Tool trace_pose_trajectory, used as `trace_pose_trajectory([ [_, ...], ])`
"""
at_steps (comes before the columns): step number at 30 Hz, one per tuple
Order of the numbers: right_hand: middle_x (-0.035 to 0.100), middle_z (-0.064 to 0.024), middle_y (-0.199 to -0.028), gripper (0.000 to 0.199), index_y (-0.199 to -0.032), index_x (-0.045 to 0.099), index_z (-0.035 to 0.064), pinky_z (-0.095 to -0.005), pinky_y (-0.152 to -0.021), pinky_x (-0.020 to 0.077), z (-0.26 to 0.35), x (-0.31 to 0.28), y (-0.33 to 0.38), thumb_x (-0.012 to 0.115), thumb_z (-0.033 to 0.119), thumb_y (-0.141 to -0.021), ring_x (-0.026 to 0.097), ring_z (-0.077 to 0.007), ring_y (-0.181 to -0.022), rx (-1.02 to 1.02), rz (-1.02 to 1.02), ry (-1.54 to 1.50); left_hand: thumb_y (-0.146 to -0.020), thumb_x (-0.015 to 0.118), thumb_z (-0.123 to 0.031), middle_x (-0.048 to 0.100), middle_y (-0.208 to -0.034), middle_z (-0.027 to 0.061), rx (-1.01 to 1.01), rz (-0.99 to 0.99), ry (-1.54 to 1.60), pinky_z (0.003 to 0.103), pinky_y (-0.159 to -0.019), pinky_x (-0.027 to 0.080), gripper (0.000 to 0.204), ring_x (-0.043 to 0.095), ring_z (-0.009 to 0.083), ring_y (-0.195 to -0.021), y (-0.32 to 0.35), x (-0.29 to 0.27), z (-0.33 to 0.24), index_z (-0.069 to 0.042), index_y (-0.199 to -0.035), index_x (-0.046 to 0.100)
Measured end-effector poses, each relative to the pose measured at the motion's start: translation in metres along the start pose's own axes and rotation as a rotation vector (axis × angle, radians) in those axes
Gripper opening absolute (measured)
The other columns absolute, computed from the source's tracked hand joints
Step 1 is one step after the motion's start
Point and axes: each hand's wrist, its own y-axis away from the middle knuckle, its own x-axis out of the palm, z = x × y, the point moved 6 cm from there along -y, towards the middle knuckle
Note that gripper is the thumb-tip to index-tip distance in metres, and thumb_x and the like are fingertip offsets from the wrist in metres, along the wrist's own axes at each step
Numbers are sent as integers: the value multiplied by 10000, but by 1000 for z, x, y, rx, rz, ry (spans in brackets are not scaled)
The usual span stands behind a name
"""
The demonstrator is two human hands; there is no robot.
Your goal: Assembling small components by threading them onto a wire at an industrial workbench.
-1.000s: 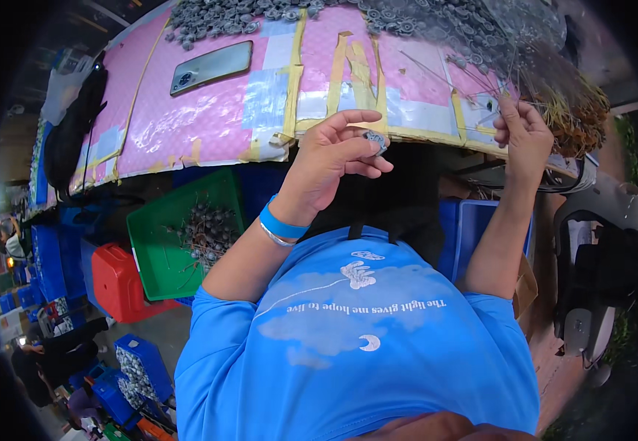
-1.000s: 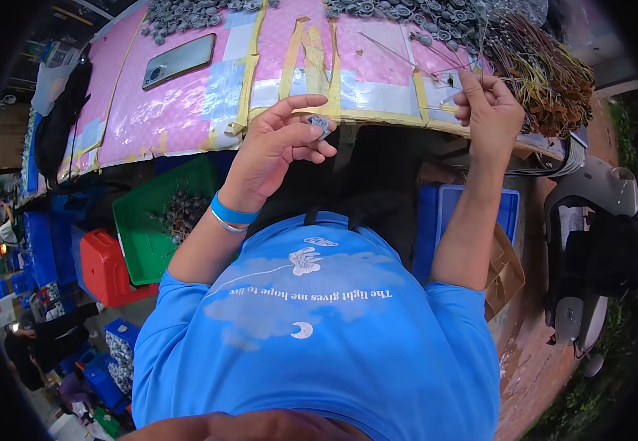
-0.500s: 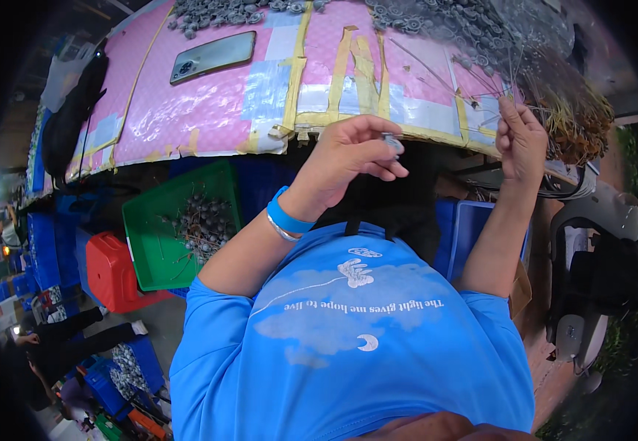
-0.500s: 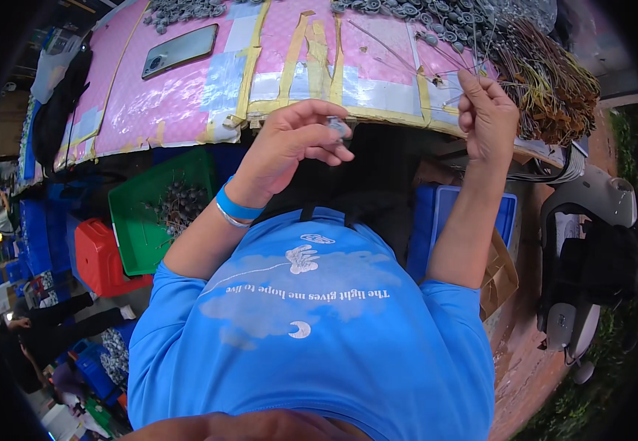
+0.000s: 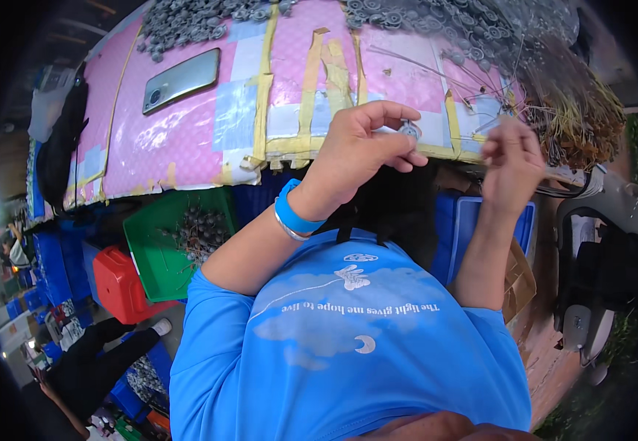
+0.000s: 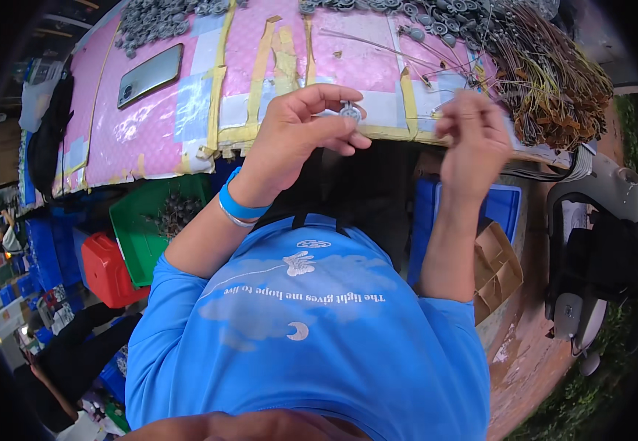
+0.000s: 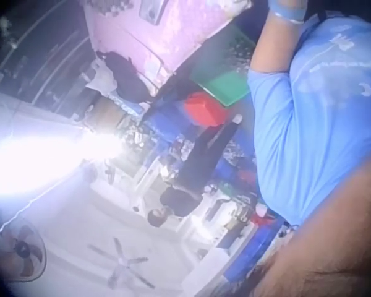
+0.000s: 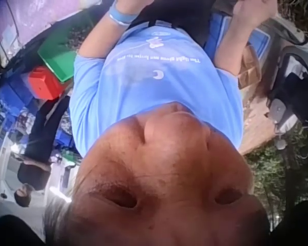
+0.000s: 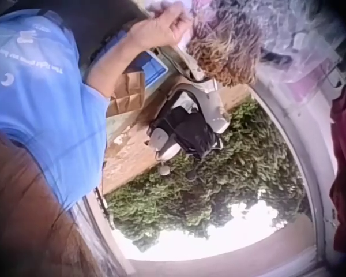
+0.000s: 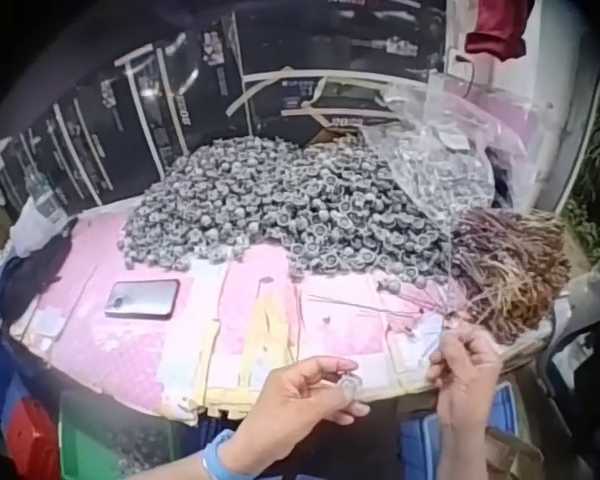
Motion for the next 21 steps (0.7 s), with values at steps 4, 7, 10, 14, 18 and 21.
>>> trace_pose_trajectory([
  [4, 657, -74, -778, 114, -981, 653, -11, -207, -480, 449, -17, 44, 28, 668, 85, -921, 581, -86, -562, 428, 533, 216, -889, 648, -25, 676, -1034, 113, -71, 51, -199, 269, -706, 586, 330, 725, 212, -860, -5, 6, 7, 40, -1208, 592],
  [7, 637, -54, -733, 123, -962, 658, -16, -204, -460, 430, -15, 50, 25, 662, 102, -925, 544, -77, -521, 371, 533, 130, -894, 637, -20, 664, -1068, 117, -45, -2, -182, 267, -703, 590, 345, 722, 206, -884, -5, 3, 6, 42, -1229, 579],
  [10, 619, -36, -683, 148, -939, 672, -26, -200, -443, 402, -10, 44, 12, 659, 121, -930, 504, -62, -482, 259, 296, -220, -896, 631, -19, 658, -1085, 123, 18, -28, -156, 273, -700, 595, 361, 720, 219, -904, -2, 2, 2, 39, -1247, 568],
  [14, 603, -34, -647, 140, -907, 676, -23, -197, -426, 372, -8, 37, 6, 648, 112, -927, 495, -52, -469, 251, 334, 318, -899, 629, -23, 657, -1088, 122, 46, -70, -129, 277, -700, 599, 367, 719, 233, -916, 10, -3, -6, 33, -1256, 563],
  [18, 603, -35, -650, 119, -950, 685, -22, -203, -403, 366, 3, 28, 18, 659, 89, -914, 505, -59, -465, 310, 375, 282, -897, 637, -33, 662, -1077, 123, 36, -88, -128, 276, -688, 595, 362, 722, 244, -902, 21, -9, -8, 27, -1247, 568],
  [21, 610, -43, -674, 129, -990, 672, -25, -200, -420, 385, -8, 20, 15, 651, 87, -930, 511, -71, -466, 141, 196, 16, -894, 643, -39, 667, -1069, 121, 6, -70, -131, 275, -685, 593, 359, 723, 244, -893, 27, -6, -2, 24, -1240, 571],
])
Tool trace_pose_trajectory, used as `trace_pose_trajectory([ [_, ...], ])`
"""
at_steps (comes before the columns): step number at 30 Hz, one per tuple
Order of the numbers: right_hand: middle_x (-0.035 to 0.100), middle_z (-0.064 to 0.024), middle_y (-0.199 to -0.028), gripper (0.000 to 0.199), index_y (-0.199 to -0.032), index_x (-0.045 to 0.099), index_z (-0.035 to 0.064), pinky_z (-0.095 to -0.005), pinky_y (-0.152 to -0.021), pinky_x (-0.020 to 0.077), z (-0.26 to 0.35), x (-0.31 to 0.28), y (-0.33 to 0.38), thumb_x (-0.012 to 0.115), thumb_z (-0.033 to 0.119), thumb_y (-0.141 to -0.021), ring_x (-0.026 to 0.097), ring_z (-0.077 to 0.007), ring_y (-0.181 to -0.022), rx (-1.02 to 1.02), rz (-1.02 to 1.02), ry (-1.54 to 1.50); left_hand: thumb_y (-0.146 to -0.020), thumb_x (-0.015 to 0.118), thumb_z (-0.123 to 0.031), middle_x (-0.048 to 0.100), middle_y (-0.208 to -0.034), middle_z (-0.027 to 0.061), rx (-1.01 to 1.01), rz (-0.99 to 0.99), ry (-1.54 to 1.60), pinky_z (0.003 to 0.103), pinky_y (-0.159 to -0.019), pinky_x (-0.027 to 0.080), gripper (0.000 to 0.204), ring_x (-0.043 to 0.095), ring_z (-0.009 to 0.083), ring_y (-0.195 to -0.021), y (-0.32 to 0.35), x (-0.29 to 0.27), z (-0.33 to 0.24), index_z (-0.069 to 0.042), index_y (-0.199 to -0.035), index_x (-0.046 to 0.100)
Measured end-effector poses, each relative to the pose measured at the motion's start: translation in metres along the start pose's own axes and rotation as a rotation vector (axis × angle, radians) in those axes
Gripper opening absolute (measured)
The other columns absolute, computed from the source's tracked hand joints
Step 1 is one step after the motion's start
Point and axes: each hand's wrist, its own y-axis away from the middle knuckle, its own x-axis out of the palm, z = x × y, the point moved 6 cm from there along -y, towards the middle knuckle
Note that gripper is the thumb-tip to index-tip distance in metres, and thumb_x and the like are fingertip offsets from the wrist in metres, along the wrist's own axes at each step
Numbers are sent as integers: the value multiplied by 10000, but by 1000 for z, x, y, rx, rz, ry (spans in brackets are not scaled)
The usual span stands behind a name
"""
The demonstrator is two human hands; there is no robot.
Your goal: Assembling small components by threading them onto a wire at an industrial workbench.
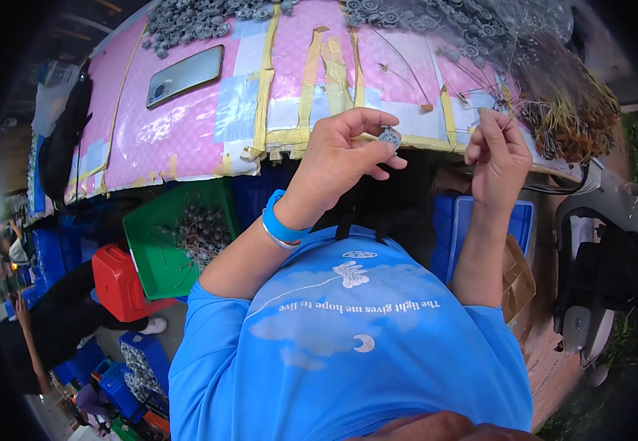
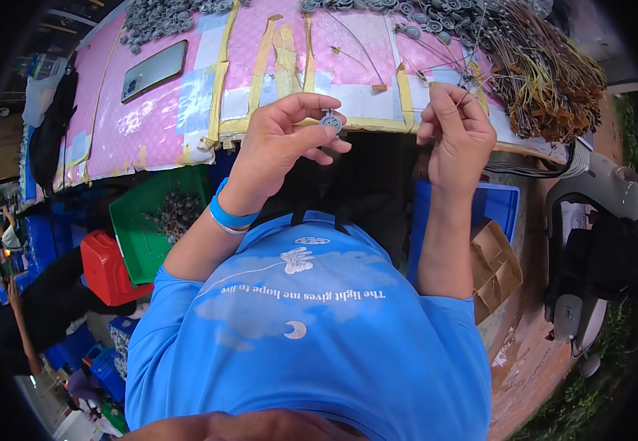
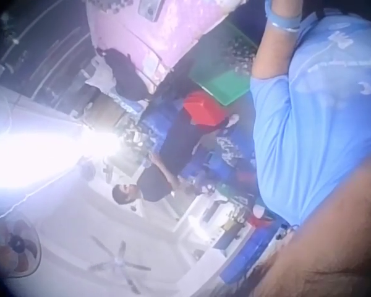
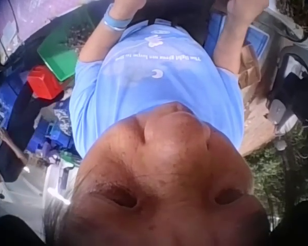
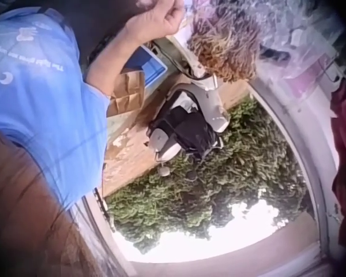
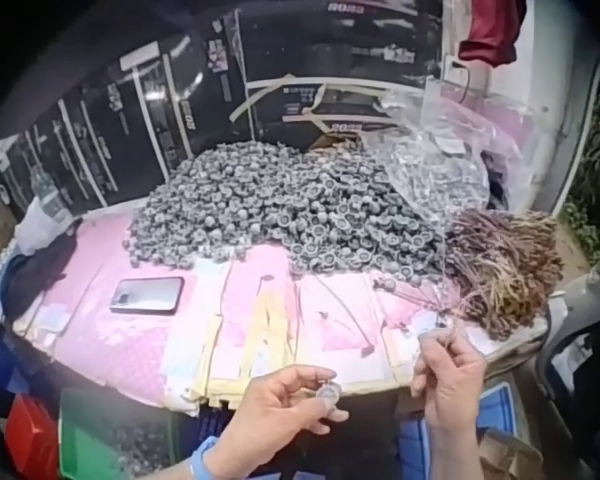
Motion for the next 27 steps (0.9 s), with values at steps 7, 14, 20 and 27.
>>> trace_pose_trajectory([
  [7, 628, -32, -684, 113, -995, 679, -3, -181, -440, 415, 14, 32, 36, 680, 76, -914, 530, -60, -476, 107, 195, 35, -875, 657, -41, 657, -1094, 101, 9, -6, 49, 281, -704, 601, 390, 712, 210, -893, 14, -3, 6, 24, -1249, 569],
  [14, 634, -18, -665, 104, -944, 710, -6, -169, -423, 408, 12, 71, 72, 708, 83, -890, 543, -38, -482, 188, 375, 200, -858, 635, -18, 609, -1183, 111, 186, 29, 110, 293, -700, 623, 453, 670, 147, -898, 34, -2, -12, 42, -1298, 541],
  [20, 640, -25, -673, 123, -958, 703, -20, -173, -434, 423, 9, 80, 81, 700, 89, -902, 562, -49, -496, 212, 438, 255, -893, 605, -29, 669, -1107, 125, 229, -116, 7, 282, -658, 625, 394, 684, 159, -912, 46, -7, -19, 57, -1275, 565],
  [27, 705, -83, -814, 163, -1037, 699, -37, -214, -605, 545, -10, 82, 97, 685, 63, -910, 676, -111, -676, 128, 423, 164, -931, 550, -27, 701, -1013, 191, 219, -192, 163, 272, -648, 626, 291, 732, 251, -795, 54, -25, -21, 91, -1190, 612],
])
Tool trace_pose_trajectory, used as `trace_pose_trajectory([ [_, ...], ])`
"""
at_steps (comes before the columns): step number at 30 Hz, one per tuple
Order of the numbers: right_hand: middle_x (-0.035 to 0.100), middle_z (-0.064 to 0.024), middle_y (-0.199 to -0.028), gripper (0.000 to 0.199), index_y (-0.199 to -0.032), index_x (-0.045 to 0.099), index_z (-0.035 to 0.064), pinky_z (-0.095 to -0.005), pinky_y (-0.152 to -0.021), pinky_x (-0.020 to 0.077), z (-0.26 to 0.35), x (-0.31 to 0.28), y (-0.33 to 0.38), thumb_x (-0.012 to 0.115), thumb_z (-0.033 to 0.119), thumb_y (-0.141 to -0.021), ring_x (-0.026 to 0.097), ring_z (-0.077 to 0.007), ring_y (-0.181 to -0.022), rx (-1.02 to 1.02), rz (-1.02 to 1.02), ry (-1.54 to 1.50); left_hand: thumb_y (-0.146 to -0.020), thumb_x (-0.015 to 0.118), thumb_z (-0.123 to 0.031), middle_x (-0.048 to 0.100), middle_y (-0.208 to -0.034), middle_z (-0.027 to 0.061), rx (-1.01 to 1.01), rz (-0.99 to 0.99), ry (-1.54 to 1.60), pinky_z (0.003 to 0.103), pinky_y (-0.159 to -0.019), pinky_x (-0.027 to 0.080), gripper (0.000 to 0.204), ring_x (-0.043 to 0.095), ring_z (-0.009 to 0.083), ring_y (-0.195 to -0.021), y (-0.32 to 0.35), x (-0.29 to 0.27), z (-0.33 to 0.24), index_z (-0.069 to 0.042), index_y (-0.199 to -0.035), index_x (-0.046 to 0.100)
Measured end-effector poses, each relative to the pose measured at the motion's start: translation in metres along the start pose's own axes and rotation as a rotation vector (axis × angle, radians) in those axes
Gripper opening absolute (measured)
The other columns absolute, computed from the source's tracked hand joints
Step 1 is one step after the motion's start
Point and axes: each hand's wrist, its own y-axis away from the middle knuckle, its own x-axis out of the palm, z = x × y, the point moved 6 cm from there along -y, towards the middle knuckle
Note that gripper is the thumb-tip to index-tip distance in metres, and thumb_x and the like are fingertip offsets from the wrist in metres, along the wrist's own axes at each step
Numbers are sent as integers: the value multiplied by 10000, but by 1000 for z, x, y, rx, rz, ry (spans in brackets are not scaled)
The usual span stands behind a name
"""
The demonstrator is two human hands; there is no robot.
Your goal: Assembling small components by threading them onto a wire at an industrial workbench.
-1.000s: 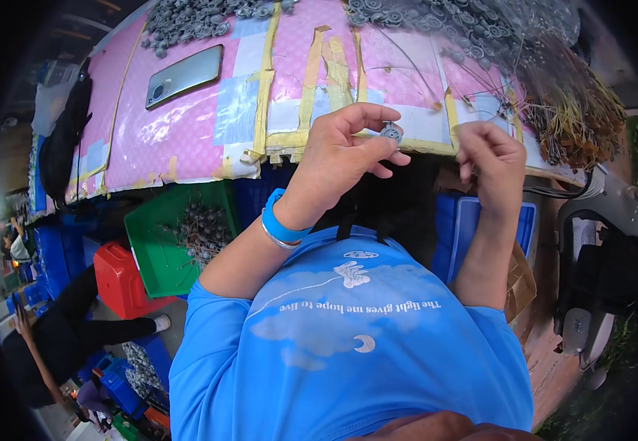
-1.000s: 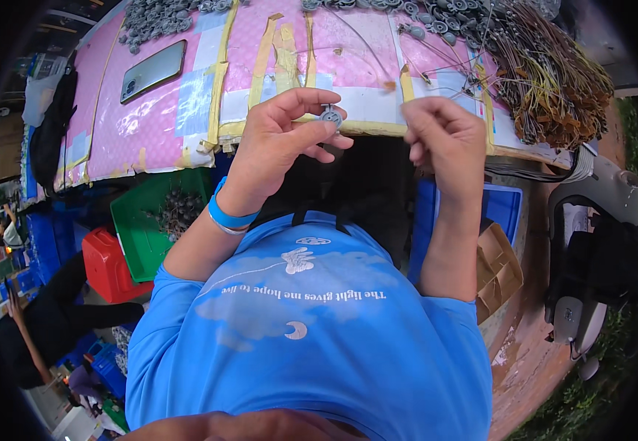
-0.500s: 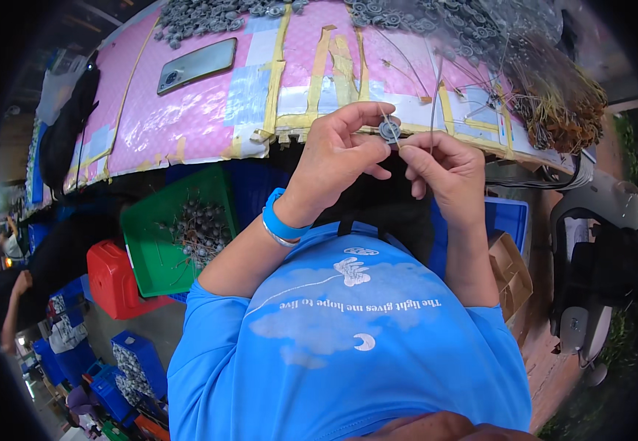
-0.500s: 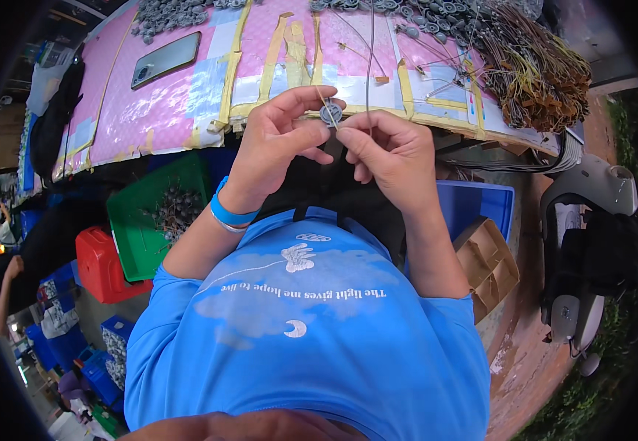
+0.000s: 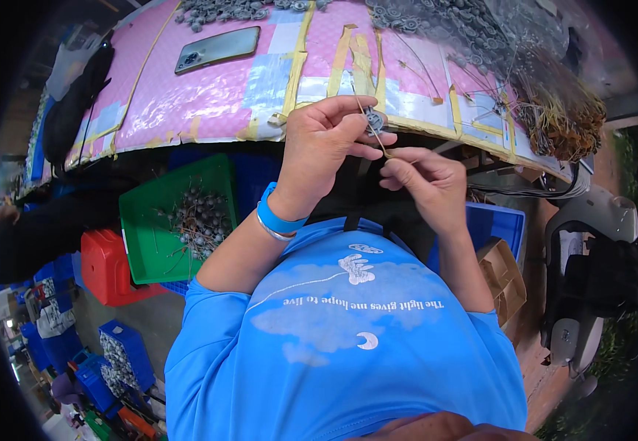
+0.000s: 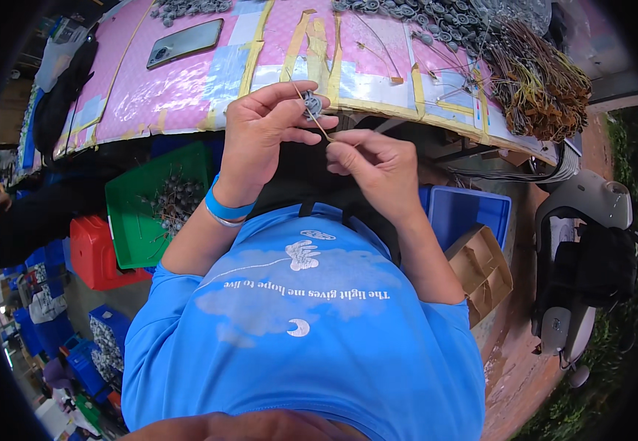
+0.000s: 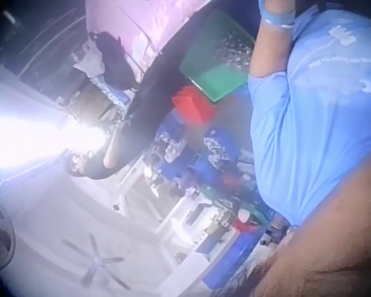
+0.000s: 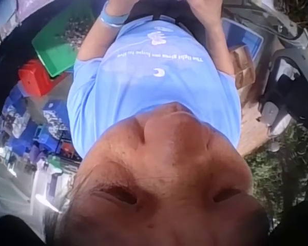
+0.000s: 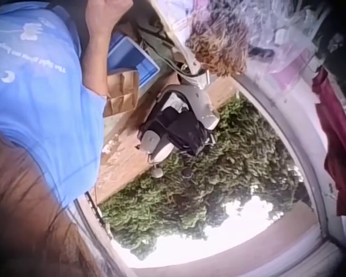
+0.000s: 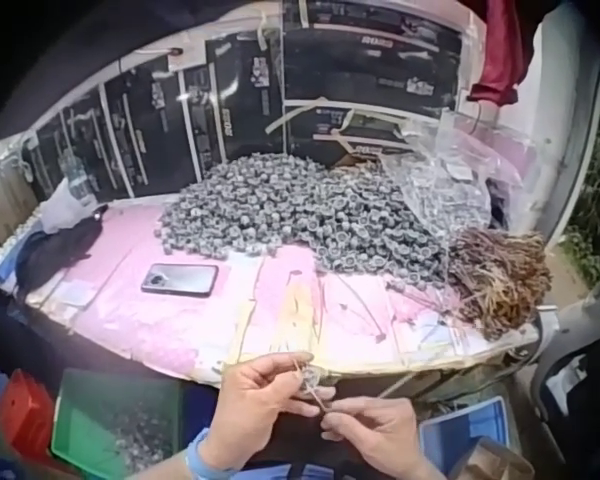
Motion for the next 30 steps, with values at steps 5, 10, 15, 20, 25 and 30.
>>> trace_pose_trajectory([
  [5, 721, -80, -936, 215, -1130, 689, -30, -249, -726, 556, 9, 12, -11, 646, 49, -935, 682, -123, -815, -333, 15, 484, -935, 539, -35, 706, -990, 196, -49, 82, 111, 283, -643, 626, 291, 733, 261, -767, 7, -2, 3, 96, -1185, 612],
  [10, 657, -195, -1187, 265, -1170, 662, -24, -336, -935, 504, 12, 9, -34, 563, 148, -993, 643, -211, -1055, -183, 177, -241, -913, 593, -53, 705, -947, 167, -96, 218, -32, 301, -614, 616, 306, 727, 247, -715, 17, 11, 1, 86, -1185, 607],
  [15, 613, -246, -1254, 215, -1073, 670, -21, -387, -980, 481, 14, 19, -41, 571, 148, -984, 628, -256, -1098, -229, 308, -364, -895, 612, -50, 699, -905, 153, -59, 183, -15, 306, -591, 612, 268, 722, 252, -684, 18, 11, 0, 82, -1127, 628],
  [20, 680, -186, -1130, 153, -1006, 688, -42, -283, -793, 540, 12, 20, -48, 595, 72, -965, 659, -174, -922, -79, 138, -613, -875, 618, -31, 703, -876, 174, -97, 189, 61, 307, -540, 604, 224, 716, 255, -650, 6, 3, 4, 72, -1074, 631],
  [25, 695, -164, -1062, 164, -1015, 686, -53, -287, -773, 559, -8, 16, -55, 620, 83, -952, 670, -172, -869, 76, 73, -635, -862, 636, -30, 699, -901, 192, -72, 169, 49, 303, -560, 602, 215, 715, 243, -670, -3, -2, 18, 60, -1057, 613],
  [30, 699, -145, -1019, 158, -1013, 691, -54, -280, -761, 566, -15, 10, -65, 640, 75, -935, 673, -159, -844, 141, 43, -625, -849, 674, 42, 670, -941, 122, 97, 255, -1, 277, -701, 571, 388, 710, 200, -767, -8, 10, 12, 77, -1218, 561],
])
